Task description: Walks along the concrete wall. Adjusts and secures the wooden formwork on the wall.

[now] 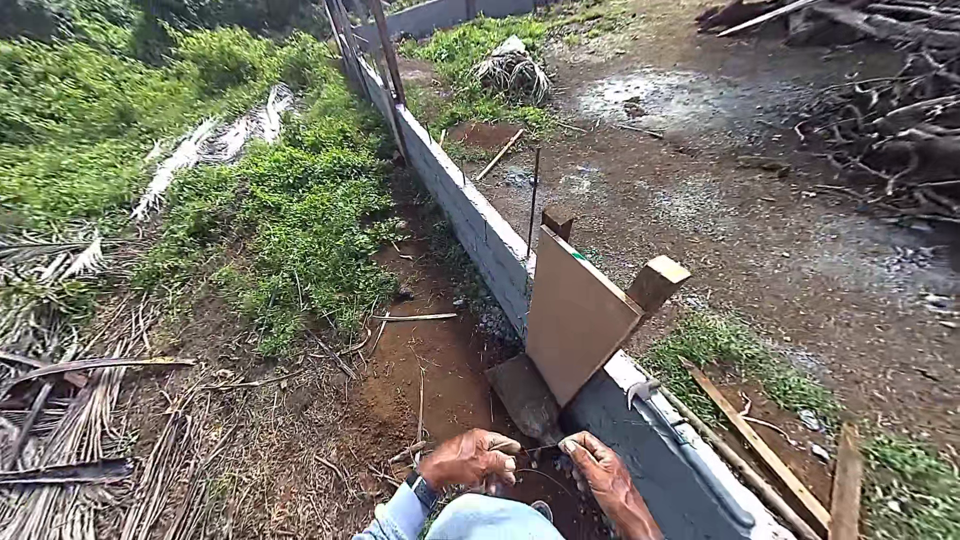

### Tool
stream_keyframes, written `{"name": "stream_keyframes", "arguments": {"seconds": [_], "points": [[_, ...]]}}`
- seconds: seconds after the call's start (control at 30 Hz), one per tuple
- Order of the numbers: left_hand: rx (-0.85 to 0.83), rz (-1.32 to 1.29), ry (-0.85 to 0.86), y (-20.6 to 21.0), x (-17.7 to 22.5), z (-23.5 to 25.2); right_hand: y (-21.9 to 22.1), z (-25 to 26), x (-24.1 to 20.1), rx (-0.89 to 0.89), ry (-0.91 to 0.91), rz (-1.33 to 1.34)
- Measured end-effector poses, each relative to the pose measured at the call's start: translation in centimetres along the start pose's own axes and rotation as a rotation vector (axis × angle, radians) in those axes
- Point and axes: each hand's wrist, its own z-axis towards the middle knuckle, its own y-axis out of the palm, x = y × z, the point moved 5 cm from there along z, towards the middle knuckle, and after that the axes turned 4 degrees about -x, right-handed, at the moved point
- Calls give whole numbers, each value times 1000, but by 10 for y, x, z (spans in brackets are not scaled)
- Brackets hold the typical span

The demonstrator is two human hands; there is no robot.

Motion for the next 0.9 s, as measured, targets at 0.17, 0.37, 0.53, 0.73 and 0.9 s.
{"name": "stream_keyframes", "arguments": {"seconds": [0.17, 0.37, 0.53, 0.73, 0.9], "points": [[151, 30, -26, -27, -13, 17, -13, -3, -10, -3, -33, 40], [507, -917, 410, -81, 36, 39, 8, 0, -2, -20, 44, 69], [15, -773, 387, -109, 87, 26, 26, 14, -3, 240, 61, 73], [-331, 486, -10, -189, 78, 15, 27, 16, -33, 636, 83, 84], [74, 276, 209, -248, 100, 46, 55, 10, -41, 637, 124, 91]]}}
